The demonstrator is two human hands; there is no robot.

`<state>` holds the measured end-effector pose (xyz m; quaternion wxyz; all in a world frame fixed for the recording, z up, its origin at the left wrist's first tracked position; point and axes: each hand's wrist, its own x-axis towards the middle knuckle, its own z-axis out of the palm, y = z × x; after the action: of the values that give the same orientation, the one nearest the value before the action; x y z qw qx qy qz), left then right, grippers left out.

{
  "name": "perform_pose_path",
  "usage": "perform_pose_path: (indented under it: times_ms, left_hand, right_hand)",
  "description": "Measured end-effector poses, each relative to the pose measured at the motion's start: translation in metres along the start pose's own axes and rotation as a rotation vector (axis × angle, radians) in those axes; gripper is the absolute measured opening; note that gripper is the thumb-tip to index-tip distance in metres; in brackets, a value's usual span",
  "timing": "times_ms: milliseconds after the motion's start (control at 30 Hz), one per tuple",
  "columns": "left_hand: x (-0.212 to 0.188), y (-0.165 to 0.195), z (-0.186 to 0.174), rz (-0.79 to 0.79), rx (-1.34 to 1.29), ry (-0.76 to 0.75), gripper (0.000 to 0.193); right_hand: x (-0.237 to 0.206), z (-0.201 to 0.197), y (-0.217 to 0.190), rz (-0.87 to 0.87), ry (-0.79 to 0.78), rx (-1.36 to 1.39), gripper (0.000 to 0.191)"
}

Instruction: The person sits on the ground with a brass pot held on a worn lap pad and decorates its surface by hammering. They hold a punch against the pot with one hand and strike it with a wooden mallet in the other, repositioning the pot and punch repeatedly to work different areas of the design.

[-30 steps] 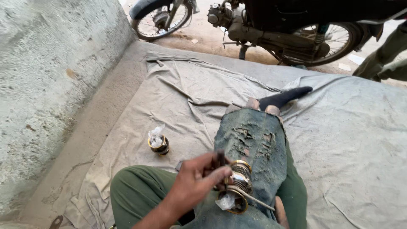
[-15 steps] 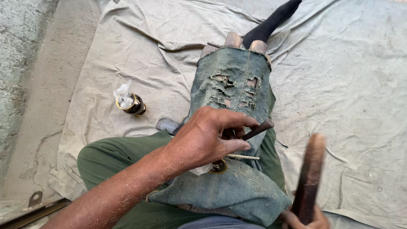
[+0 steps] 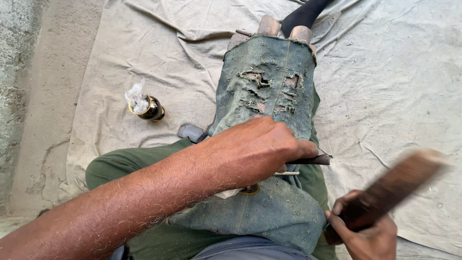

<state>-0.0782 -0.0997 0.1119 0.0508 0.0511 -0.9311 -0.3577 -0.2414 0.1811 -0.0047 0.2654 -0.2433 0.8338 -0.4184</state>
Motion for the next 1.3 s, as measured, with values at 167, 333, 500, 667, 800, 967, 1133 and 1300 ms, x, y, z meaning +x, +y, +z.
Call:
perform_pose_path:
  times_ms: [167,333,500,667,800,967,1133,1300]
  left_hand:
    - [0.006,-0.006,0.003,-0.059,-0.083,-0.077,0.027]
    - [0.01,-0.015,0.001,-0.031,-0.151,-0.088,0.041]
    - [0.01,-0.02,-0.013,-0.307,-0.259,-0.039,0.043]
    - [-0.004,-0.015,-0.007,-0.188,-0.209,-0.019,0.046]
    - [-0.01,-0.013,-0.002,0.027,-0.178,0.075,0.043]
    - [-0.011,-0.005,-0.001,-0.038,-0.031,0.002,0.032]
    - [-0.011,-0.004,-0.002,0.004,-0.079,0.029,0.031]
    - [-0.013,-0.003,0.001,-0.042,-0.004,0.043,0.038]
  right_hand:
    - [0.004,0.001,-0.005,-0.009,0.049,-0.016,0.041]
    - [0.002,-0.001,-0.003,0.093,0.061,0.175,0.043]
    - [0.006,-0.003,-0.005,0.149,0.004,0.055,0.046]
    - [0.005,-0.001,-0.014,0.16,-0.025,-0.005,0.048]
    - [0.002,-0.004,-0.022,0.063,0.005,-0.085,0.042]
    - [0.004,-0.009,-0.024,-0.097,0.031,-0.382,0.042]
    - [0.011,-0.014,-0.026,-0.201,0.009,-0.26,0.035]
    - [0.021,-0.022,-0.037,-0.135,-0.048,-0.246,0.036]
